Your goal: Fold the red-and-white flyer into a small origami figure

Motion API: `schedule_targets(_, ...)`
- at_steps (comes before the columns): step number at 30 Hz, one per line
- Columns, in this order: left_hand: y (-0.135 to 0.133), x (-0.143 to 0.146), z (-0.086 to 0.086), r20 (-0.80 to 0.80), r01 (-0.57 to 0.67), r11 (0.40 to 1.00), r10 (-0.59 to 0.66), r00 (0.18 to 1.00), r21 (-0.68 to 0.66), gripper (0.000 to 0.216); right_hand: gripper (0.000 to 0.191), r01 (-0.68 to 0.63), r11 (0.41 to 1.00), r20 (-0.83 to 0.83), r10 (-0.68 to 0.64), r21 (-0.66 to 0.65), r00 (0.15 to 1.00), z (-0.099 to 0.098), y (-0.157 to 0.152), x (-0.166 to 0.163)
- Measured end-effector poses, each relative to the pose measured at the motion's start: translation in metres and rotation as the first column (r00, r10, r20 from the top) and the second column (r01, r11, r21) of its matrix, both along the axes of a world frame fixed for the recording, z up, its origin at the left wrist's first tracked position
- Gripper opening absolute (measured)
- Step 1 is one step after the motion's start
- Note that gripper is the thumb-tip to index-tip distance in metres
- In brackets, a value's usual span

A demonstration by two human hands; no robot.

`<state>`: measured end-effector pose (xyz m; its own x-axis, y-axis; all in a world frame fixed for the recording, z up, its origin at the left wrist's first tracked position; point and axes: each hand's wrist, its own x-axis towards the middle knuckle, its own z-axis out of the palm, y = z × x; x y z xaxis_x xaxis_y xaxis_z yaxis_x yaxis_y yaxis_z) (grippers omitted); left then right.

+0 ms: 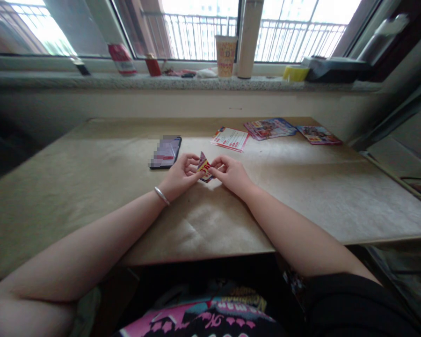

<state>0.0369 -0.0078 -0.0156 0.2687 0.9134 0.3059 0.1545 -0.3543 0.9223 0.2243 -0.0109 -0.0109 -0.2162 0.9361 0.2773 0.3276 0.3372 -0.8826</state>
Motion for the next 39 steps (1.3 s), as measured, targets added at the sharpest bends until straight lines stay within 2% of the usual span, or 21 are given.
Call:
schedule_targets(2,-0.001,0.0,0.0,-0.045,0.022,0.999,-0.021,0.999,0.027,0.035,0.024,0.007,1.0,-0.018,-0.007,-0.009,1.0,0.0,0.001,0.0)
schedule_targets(5,-0.004,0.0,0.005,-0.144,-0.011,0.995,0.025,0.989,0.101,0.027,0.024,0.011,1.0,-0.024,-0.011,-0.002,1.0,-0.003,0.003,0.0)
schedule_targets(10,-0.008,-0.002,0.013,-0.315,-0.038,0.981,0.097,0.944,0.188,0.033,0.022,0.025,1.0,-0.053,-0.025,-0.001,0.998,-0.004,0.003,0.001)
schedule_targets(15,-0.006,-0.004,0.011,-0.357,-0.018,0.962,0.119,0.927,0.274,0.035,0.019,0.107,0.992,0.008,-0.108,0.073,0.994,-0.001,-0.001,0.001)
schedule_targets(21,-0.005,-0.004,0.009,-0.369,0.024,0.952,0.095,0.924,0.305,0.037,0.019,0.114,0.987,0.004,-0.115,0.114,0.993,0.002,-0.003,-0.001)
schedule_targets(28,-0.002,-0.002,0.006,-0.338,0.069,0.966,0.021,0.941,0.25,0.043,0.023,0.116,0.992,-0.032,-0.114,0.057,0.993,-0.003,0.004,0.0)
schedule_targets(33,0.001,-0.004,0.001,-0.332,0.048,0.983,0.014,0.943,0.177,0.041,0.028,-0.032,0.998,-0.159,0.022,-0.059,0.987,-0.008,0.009,-0.002)
schedule_targets(37,0.001,-0.003,-0.002,-0.239,0.06,0.997,-0.045,0.97,0.055,0.048,0.024,-0.037,0.992,-0.119,0.022,-0.124,0.993,-0.007,0.008,-0.002)
schedule_targets(39,0.001,-0.002,-0.002,-0.19,0.091,0.996,-0.087,0.978,0.014,0.045,0.023,-0.013,0.992,-0.079,0.003,-0.126,0.997,-0.006,0.008,-0.002)
